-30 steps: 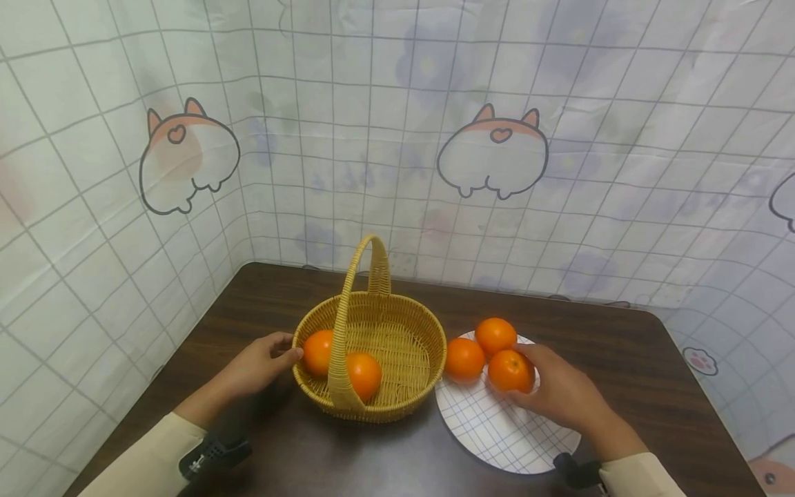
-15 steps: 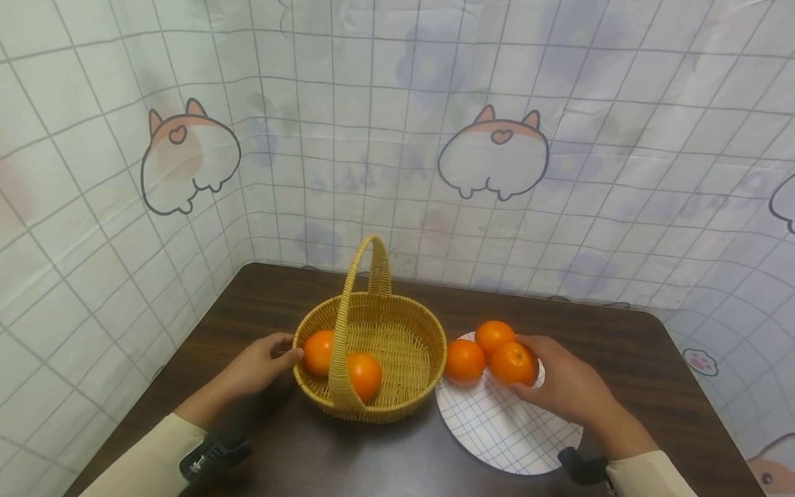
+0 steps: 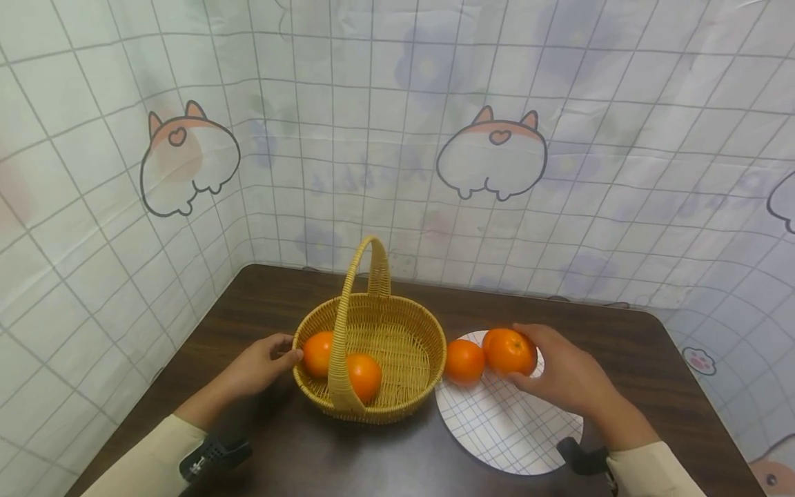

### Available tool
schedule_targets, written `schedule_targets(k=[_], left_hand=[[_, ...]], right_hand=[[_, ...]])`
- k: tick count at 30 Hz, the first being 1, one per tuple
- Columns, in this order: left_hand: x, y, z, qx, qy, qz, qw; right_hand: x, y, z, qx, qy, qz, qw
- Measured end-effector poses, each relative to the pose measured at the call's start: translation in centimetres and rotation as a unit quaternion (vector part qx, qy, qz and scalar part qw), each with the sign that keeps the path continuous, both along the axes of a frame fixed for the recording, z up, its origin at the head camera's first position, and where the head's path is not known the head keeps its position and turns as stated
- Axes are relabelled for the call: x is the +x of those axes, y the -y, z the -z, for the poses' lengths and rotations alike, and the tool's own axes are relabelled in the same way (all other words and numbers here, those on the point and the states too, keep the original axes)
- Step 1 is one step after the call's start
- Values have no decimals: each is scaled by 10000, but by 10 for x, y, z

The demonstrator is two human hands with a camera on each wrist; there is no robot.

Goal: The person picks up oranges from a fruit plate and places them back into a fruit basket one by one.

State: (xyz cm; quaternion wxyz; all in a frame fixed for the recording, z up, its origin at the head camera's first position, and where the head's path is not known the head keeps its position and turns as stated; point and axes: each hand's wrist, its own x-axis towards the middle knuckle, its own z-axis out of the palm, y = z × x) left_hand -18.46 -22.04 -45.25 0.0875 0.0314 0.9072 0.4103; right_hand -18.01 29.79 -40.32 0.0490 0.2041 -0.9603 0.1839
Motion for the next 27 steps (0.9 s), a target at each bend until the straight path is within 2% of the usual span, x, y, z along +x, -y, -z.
schedule_targets(k=[12, 27], left_hand=[[-1, 0, 2, 24, -5, -5, 10000], [-1, 1, 2, -5, 19, -31, 10000]], right_hand=[[-5, 11, -10, -51, -92, -84, 9999], [-15, 30, -14, -110, -70, -191, 9997]])
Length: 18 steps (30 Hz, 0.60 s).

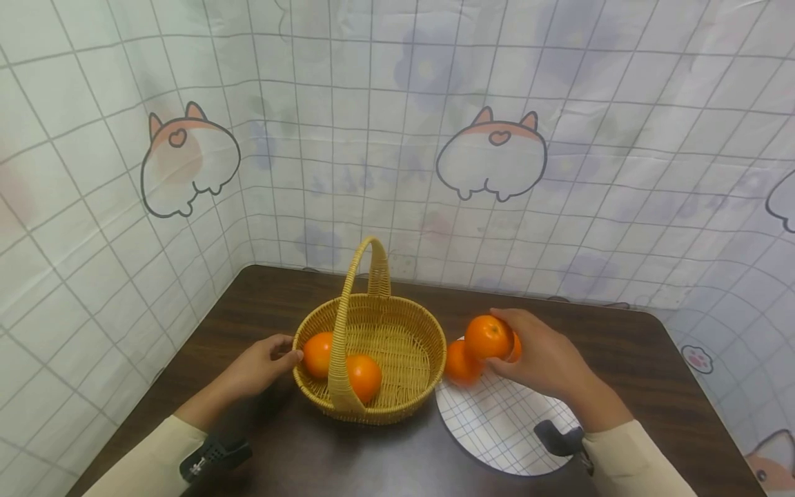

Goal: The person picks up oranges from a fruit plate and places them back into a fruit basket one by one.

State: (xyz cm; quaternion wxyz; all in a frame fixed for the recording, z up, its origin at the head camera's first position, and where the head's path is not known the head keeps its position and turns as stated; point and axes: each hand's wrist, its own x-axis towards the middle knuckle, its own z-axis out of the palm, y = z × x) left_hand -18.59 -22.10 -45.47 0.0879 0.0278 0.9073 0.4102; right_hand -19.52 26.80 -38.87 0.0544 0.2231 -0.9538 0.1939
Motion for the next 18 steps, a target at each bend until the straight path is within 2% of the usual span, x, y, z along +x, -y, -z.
schedule_targets(k=[18], left_hand=[[0, 0, 0, 5, -22, 10, 10000]], right_hand=[[-4, 25, -4, -74, -81, -353, 9993]])
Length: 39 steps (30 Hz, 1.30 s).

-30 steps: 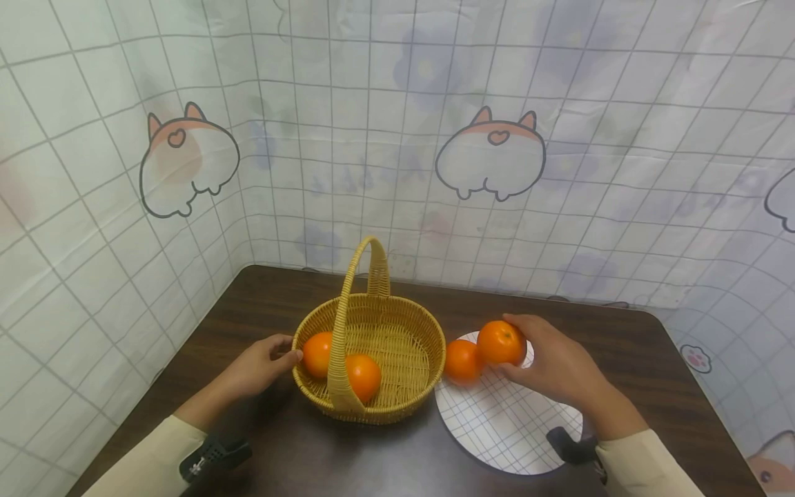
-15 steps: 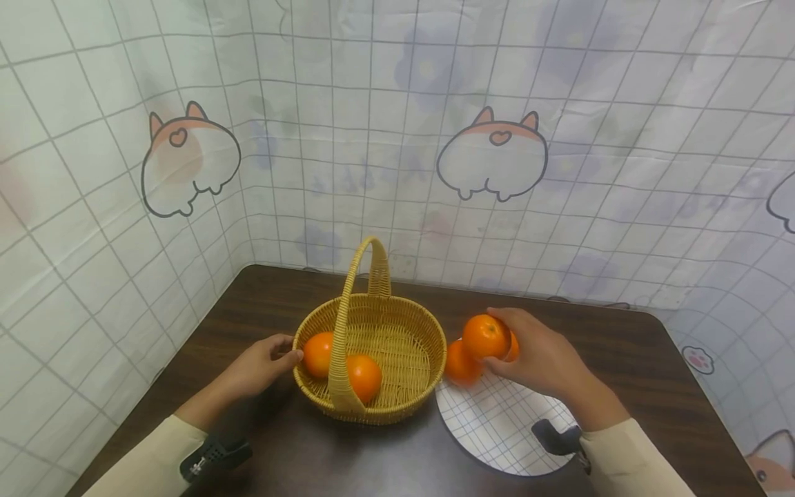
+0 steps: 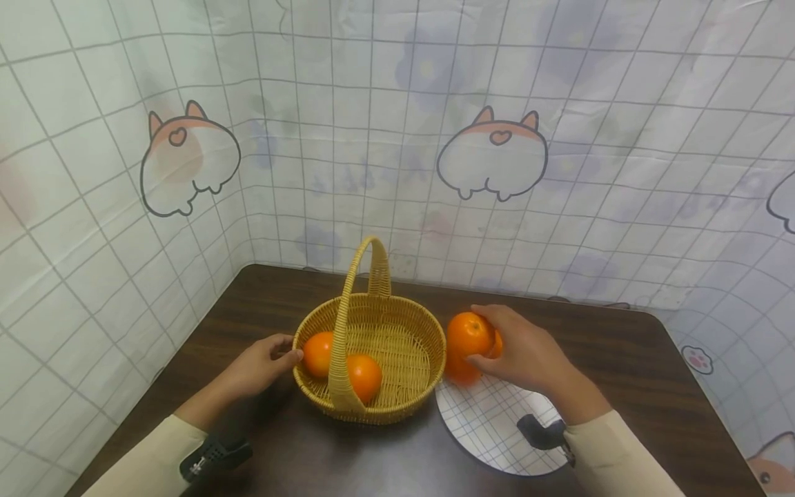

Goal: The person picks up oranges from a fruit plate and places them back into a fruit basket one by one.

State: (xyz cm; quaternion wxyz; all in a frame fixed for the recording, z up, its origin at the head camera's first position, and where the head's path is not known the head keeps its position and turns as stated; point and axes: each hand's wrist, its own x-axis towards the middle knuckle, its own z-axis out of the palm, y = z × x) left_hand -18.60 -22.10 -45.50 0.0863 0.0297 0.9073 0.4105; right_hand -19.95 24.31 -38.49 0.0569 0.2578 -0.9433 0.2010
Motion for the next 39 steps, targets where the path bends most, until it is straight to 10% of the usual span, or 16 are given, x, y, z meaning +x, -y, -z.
schedule_targets(k=[39], left_hand=[[2, -2, -1, 94, 26, -33, 9999]], right_hand=[[-4, 46, 11, -137, 42, -288, 9995]])
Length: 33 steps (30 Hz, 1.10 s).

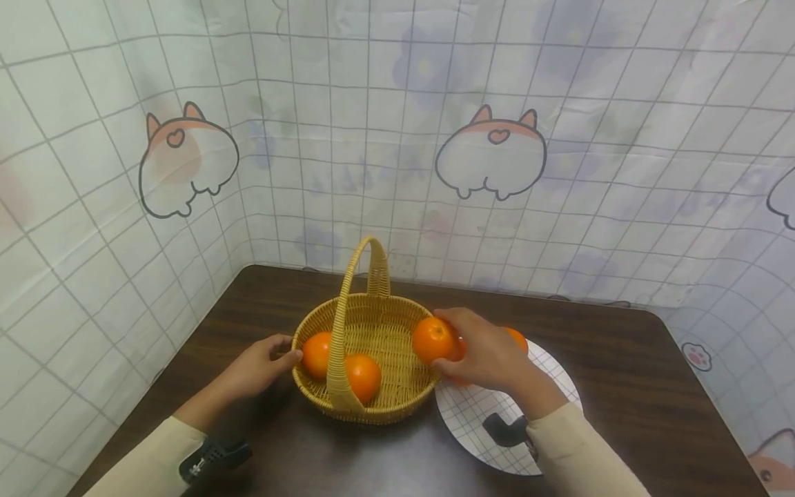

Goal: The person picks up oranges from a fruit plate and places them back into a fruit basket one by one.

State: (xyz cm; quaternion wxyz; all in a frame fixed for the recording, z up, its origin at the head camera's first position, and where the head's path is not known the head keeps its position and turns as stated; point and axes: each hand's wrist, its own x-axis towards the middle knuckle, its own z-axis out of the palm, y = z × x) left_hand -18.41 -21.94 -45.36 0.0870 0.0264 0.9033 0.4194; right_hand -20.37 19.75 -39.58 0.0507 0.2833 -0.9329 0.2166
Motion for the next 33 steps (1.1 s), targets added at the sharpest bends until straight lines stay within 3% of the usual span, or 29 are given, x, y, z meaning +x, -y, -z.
schedule_targets(k=[7, 23, 33], left_hand=[[0, 0, 0, -13, -20, -1, 10000], [0, 0, 0, -13, -47, 14, 10000], [0, 0, 0, 32, -36, 43, 10000]], right_hand=[[1, 5, 3, -99, 23, -168, 9998], [3, 7, 4, -110, 337, -147, 9993], [7, -1, 7, 17, 325, 67, 9994]])
